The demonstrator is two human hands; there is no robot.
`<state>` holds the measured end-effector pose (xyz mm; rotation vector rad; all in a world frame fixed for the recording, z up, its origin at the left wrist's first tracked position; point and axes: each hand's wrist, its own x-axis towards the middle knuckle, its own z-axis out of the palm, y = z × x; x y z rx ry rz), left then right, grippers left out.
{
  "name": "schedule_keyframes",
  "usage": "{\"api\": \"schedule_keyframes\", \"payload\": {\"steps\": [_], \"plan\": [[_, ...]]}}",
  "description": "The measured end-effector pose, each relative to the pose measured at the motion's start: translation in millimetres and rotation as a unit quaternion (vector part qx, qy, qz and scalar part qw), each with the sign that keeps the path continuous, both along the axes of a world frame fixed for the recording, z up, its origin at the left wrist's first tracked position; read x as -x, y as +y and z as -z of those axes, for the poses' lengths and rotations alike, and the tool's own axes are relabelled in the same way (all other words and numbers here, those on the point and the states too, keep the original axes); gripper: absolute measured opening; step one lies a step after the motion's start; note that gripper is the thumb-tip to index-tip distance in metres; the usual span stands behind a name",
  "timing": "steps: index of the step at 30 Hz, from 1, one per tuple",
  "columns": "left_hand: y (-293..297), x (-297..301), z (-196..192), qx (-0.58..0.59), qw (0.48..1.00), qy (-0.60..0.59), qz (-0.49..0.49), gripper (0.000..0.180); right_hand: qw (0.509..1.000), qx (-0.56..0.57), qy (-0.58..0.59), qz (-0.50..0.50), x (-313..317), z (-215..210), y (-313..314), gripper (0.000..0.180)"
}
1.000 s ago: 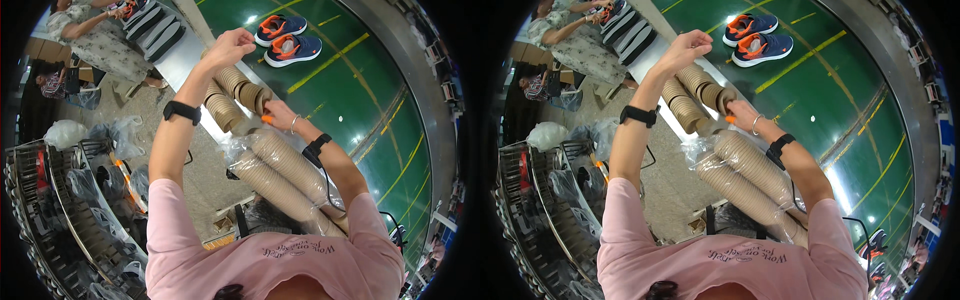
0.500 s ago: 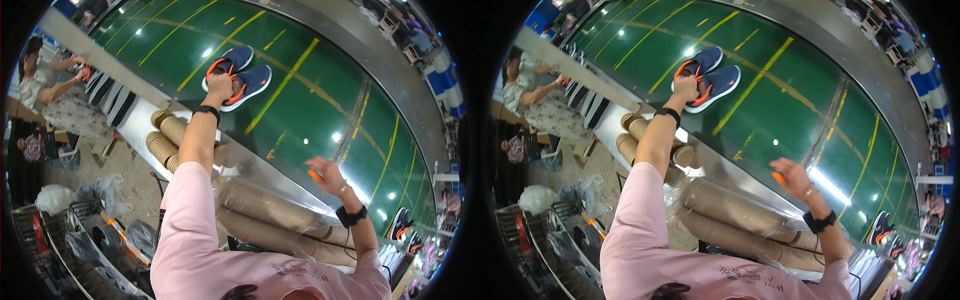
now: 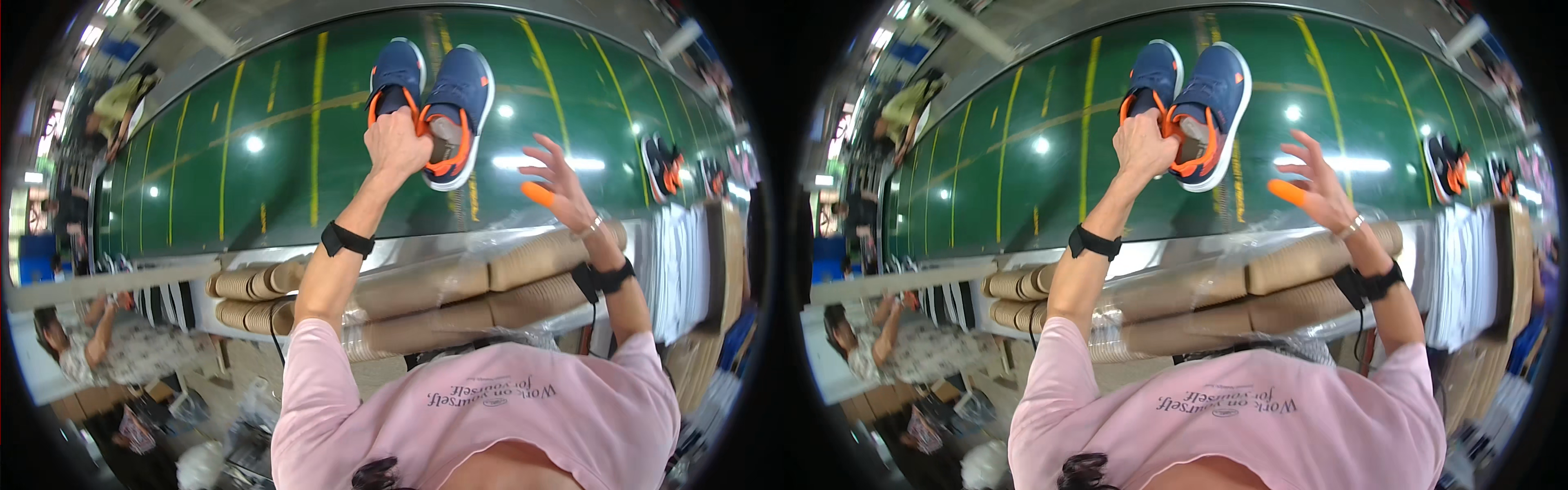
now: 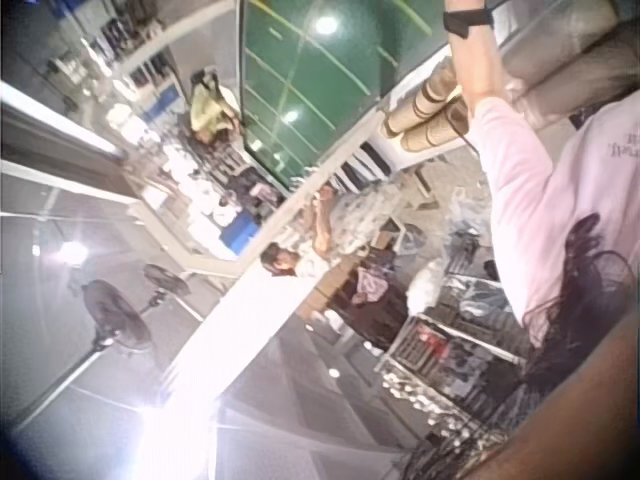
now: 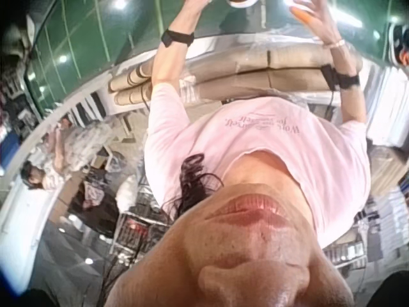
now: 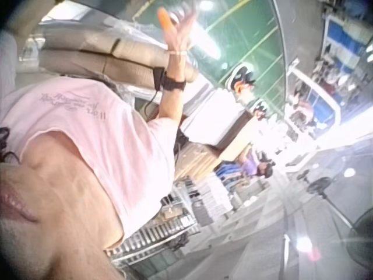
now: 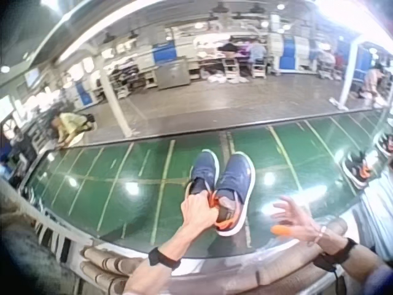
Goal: Packaging shoes and shoe lasts at a conveyor belt.
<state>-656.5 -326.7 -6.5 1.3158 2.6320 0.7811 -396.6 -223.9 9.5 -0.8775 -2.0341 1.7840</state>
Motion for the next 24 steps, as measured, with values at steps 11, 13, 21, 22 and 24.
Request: {"api": "schedule_keyframes", "payload": {"steps": [11, 13, 21, 22, 24], "plan": [[88, -216, -38, -0.130, 0.956, -0.054, 0.258, 0.040, 0.975, 0.050, 0.169, 0.132, -143, 15, 69, 0.090], [100, -234, -27, -0.163, 0.934, -0.041, 0.315, 0.058, 0.969, 0.062, 0.202, 0.130, -163, 16, 88, 0.088], [135, -326, -13, -0.130, 0.946, -0.014, 0.296, 0.067, 0.948, 0.078, 0.287, 0.110, -236, 32, 141, 0.085], [138, -335, -16, -0.144, 0.946, 0.019, 0.289, 0.064, 0.941, 0.089, 0.304, 0.117, -239, 33, 146, 0.085], [145, -348, -18, -0.154, 0.946, 0.052, 0.281, 0.061, 0.933, 0.127, 0.312, 0.128, -244, 29, 149, 0.086]]}}
